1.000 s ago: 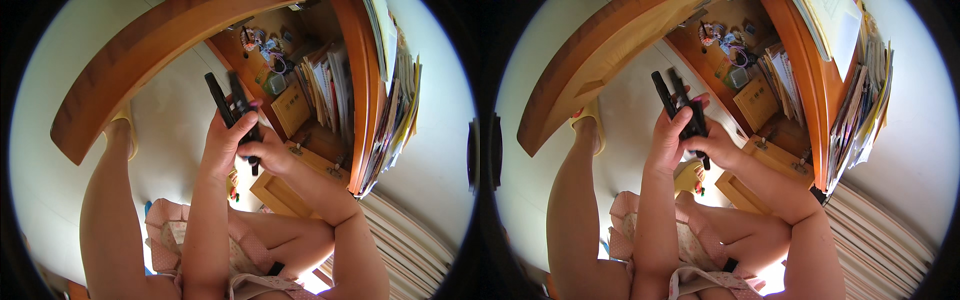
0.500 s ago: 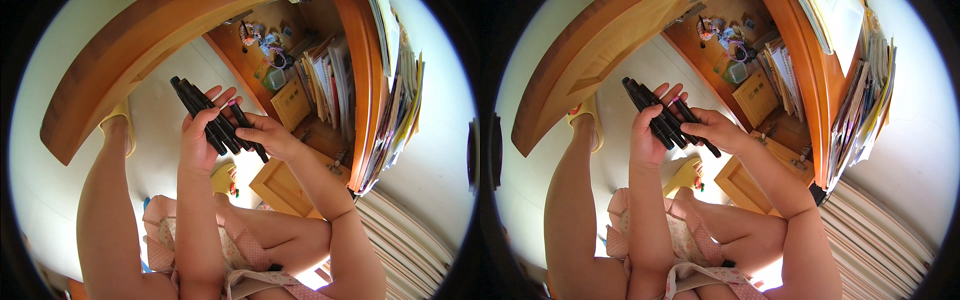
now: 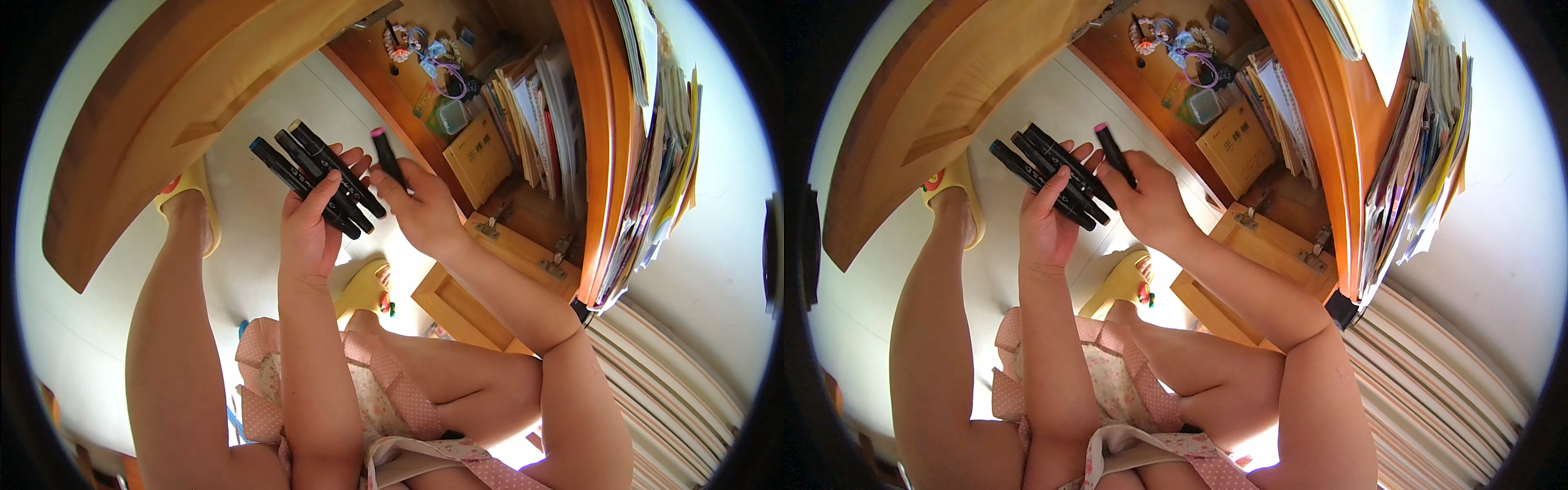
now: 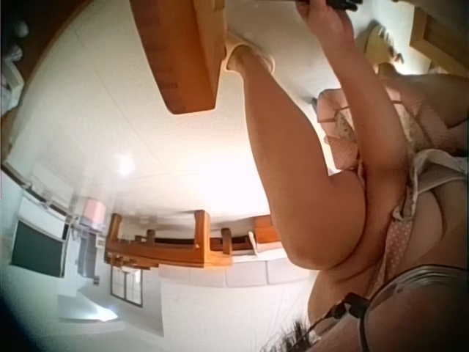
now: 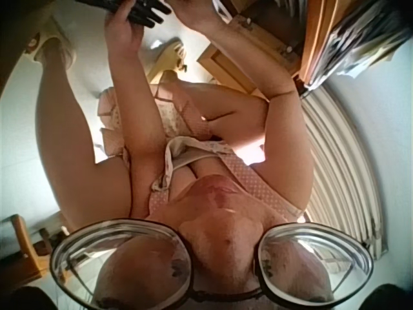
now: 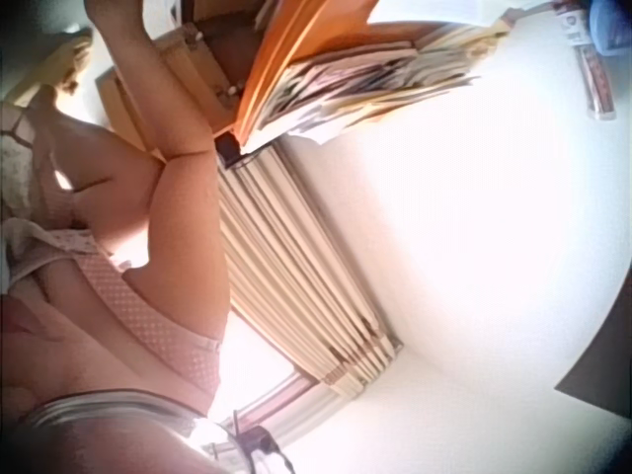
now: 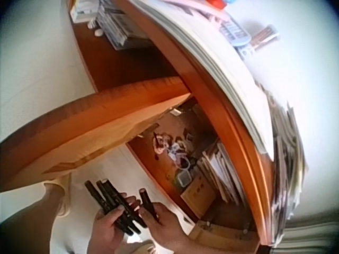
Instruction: The person organizes stationery and papers on a cluttered desk. They place pens into a pencil case, move an abacus and calculator, sort through papers and notebooks, and store items into a drawer.
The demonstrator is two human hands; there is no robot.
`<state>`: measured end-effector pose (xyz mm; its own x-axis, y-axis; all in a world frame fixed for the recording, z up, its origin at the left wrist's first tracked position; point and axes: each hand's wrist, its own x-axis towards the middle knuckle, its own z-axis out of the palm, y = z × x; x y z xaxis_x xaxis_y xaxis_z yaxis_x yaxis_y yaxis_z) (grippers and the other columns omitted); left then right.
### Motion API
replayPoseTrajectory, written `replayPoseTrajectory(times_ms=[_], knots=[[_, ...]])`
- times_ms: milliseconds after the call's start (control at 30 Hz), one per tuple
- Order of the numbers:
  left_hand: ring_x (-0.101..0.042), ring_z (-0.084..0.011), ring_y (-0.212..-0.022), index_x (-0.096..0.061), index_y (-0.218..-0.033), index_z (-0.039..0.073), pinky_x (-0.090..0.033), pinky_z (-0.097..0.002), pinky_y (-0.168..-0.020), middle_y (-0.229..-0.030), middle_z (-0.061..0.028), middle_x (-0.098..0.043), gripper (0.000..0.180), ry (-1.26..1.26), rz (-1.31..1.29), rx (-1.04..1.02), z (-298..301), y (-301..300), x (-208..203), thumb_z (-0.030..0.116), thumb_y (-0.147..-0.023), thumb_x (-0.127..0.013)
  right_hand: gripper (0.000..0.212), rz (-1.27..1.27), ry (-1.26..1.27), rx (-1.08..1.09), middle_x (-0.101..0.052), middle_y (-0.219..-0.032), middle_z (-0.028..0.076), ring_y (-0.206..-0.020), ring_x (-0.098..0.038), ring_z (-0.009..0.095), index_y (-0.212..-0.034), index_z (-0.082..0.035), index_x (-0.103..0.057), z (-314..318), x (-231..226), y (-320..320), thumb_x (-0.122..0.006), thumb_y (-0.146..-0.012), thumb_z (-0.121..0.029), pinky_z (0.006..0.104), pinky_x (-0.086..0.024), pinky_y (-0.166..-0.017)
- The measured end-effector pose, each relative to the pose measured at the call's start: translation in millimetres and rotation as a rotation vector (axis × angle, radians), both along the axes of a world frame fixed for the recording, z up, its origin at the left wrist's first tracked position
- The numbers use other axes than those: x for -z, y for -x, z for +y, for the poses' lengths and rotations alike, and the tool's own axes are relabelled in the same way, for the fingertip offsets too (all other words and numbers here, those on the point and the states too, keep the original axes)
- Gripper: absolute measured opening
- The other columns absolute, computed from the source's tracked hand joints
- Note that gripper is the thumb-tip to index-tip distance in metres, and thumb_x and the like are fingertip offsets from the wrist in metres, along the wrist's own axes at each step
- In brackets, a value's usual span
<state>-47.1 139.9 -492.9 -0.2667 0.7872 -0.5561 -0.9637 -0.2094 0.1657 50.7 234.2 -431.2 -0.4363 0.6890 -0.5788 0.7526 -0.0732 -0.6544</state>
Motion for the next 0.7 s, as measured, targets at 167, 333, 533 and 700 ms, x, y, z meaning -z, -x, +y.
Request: replayPoseTrajectory(times_ms=[167, 333, 533, 700], knots=[[-0.059, -0.0212, -0.102, -0.052, -0.121, 0.000, -0.049, -0.0355, -0.089, -0.115, -0.0118, -0.060, 0.034, 0.031, -0.030, 0.086, 1, -7, -2, 0.012, -0.090, -0.060, 0.039, 0.157, -0.305, -0.140, -0.041, -0.124, 0.025, -0.109, -0.047, 0.035, -0.123, 0.010, -0.044, -15, 7, 6, -0.051, -0.090, -0.008, 0.0369, -0.039, -0.094], [-0.060, -0.0160, -0.091, -0.056, -0.113, 0.001, -0.051, -0.0304, -0.077, -0.103, -0.0066, -0.062, 0.030, 0.157, 0.018, 0.080, 3, -10, -6, 0.009, -0.086, -0.066, 0.058, 0.153, -0.245, -0.348, -0.026, -0.143, 0.025, -0.128, -0.030, 0.039, -0.133, 0.012, -0.035, -25, -1, 3, -0.056, -0.084, -0.009, 0.0410, -0.029, -0.106], [-0.064, -0.0247, -0.087, -0.056, -0.104, -0.001, -0.055, -0.0350, -0.074, -0.095, -0.0130, -0.064, 0.023, 0.197, 0.017, 0.031, 0, -3, -1, 0.005, -0.085, -0.066, 0.053, 0.232, -0.183, -0.189, -0.040, -0.135, 0.018, -0.123, -0.039, 0.033, -0.130, -0.001, -0.042, -18, 10, -4, -0.063, -0.084, -0.016, 0.0383, -0.039, -0.098], [-0.064, -0.0245, -0.085, -0.055, -0.107, -0.001, -0.055, -0.0360, -0.075, -0.096, -0.0134, -0.064, 0.025, 0.182, -0.023, 0.002, 5, -9, -3, 0.007, -0.086, -0.064, 0.060, 0.262, 0.067, -0.007, -0.044, -0.130, 0.017, -0.115, -0.047, 0.027, -0.134, -0.002, -0.037, -20, 13, -7, -0.066, -0.085, -0.021, 0.0379, -0.042, -0.093]])
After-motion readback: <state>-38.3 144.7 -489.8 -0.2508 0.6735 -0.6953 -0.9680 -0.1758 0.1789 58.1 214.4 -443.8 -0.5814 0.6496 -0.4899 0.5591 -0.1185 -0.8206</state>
